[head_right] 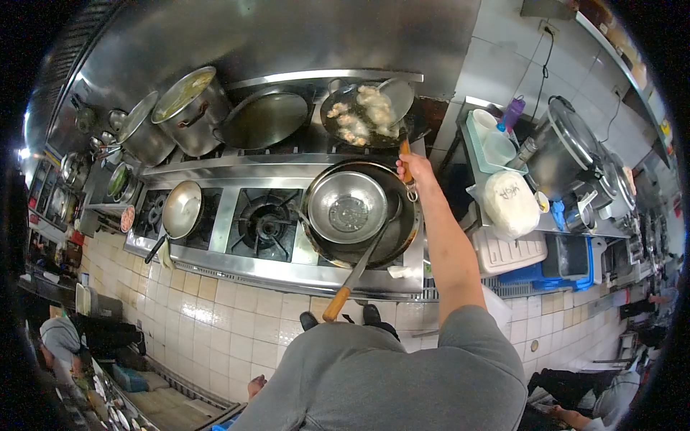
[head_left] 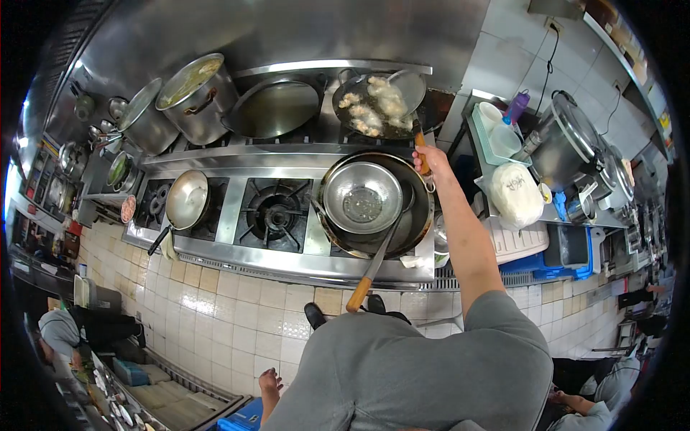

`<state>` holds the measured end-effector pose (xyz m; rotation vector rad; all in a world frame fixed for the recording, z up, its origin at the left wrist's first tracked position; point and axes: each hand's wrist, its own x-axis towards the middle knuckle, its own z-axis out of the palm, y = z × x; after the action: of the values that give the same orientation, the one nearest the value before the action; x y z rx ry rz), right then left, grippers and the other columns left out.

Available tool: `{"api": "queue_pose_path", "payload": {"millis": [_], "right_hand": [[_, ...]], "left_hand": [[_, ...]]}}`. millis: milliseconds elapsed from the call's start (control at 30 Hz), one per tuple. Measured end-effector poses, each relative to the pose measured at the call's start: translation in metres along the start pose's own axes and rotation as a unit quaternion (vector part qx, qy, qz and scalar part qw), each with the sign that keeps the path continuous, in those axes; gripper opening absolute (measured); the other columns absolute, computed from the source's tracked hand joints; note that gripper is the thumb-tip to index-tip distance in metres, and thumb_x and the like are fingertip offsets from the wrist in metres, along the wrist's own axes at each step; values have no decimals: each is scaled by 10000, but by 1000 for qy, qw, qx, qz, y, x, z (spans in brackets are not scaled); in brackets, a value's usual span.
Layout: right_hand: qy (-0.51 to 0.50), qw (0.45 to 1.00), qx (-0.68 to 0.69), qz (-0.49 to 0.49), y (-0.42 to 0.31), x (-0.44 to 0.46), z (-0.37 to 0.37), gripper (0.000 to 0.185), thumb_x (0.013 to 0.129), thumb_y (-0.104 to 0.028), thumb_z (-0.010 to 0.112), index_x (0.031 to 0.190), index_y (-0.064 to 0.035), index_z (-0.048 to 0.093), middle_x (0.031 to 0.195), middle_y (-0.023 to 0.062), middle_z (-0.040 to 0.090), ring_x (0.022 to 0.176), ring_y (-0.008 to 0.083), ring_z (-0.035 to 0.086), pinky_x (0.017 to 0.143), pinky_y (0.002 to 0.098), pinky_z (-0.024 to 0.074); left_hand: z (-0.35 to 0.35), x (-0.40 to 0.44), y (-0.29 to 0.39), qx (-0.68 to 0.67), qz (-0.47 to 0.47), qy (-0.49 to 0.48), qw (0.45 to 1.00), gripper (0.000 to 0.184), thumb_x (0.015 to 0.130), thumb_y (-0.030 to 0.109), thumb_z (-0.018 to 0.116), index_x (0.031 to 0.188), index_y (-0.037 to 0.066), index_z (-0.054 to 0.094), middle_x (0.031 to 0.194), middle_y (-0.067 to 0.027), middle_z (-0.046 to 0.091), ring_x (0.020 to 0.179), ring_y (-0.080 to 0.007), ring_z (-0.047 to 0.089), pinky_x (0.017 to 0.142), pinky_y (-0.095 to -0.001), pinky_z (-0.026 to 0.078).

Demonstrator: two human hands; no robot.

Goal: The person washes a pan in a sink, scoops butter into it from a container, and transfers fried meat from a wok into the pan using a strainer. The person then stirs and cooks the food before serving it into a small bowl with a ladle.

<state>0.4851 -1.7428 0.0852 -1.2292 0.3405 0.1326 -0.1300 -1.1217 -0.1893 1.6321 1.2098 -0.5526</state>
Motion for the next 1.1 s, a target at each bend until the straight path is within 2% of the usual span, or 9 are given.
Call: {"api": "queue_pose_path", "payload": {"millis": [67,133,233,467,667,767,833,1033,1100], "right_hand": [[-24,999,12,46,4,3,-2,118,950,-98,594,1013,-20,533,760,55,565,524,131,513,453,284,447],[-54,986,147,52,10,-7,-1,178,967,-117,582,1100,-17,519,813,48,545,534,107,490,459,245,430],[-109,971,204,56,19,-19,-11,232,980,-136,575,1169,-17,511,845,49,533,546,86,473,452,219,406],[-103,976,188,47,14,-62,-30,309,975,-142,581,1242,-10,503,850,49,540,554,82,473,451,217,398],[-120,991,54,-19,2,-76,-45,290,971,-151,567,1227,-18,535,857,49,556,545,97,478,458,239,408],[-74,995,-30,-54,-1,-78,-42,192,961,-137,577,1113,-20,585,806,47,566,528,99,490,448,253,413],[-27,987,-137,-79,-3,-83,-33,107,938,-119,600,898,-21,580,752,58,606,510,109,528,436,277,421],[41,955,-279,-90,-18,-109,8,128,937,-109,591,833,-35,585,630,17,560,463,96,502,420,277,405],[41,955,-277,-98,-21,-116,18,125,931,-111,594,828,-40,586,602,10,541,454,96,494,418,277,402]], "left_hand": [[2,5,11,-135,-35,45,989,428,970,313,599,1327,85,542,1192,-94,635,951,-285,640,701,-486,500],[-1,15,18,-123,-28,40,991,431,972,316,598,1332,87,538,1221,-96,630,967,-285,640,707,-482,499],[-5,20,23,-104,-14,36,994,429,977,326,597,1338,102,537,1244,-91,629,979,-284,642,724,-486,500],[-13,19,31,-61,-58,23,996,417,970,325,606,1332,128,543,1186,-71,637,938,-273,640,730,-501,498],[-12,26,42,-59,-48,17,997,427,968,321,608,1337,117,542,1185,-77,640,931,-277,646,734,-503,506],[-12,33,48,-78,-39,17,996,439,971,321,609,1349,111,537,1201,-80,639,936,-277,646,737,-504,508],[-9,31,60,-75,-28,19,997,442,972,320,610,1353,107,535,1206,-83,638,940,-276,644,737,-504,508],[-9,28,70,-95,-38,31,994,453,974,319,610,1357,91,529,1213,-89,635,957,-275,638,745,-502,505],[-7,29,66,-90,-40,34,995,465,969,322,616,1362,90,525,1217,-88,634,946,-273,636,751,-502,501]]}}
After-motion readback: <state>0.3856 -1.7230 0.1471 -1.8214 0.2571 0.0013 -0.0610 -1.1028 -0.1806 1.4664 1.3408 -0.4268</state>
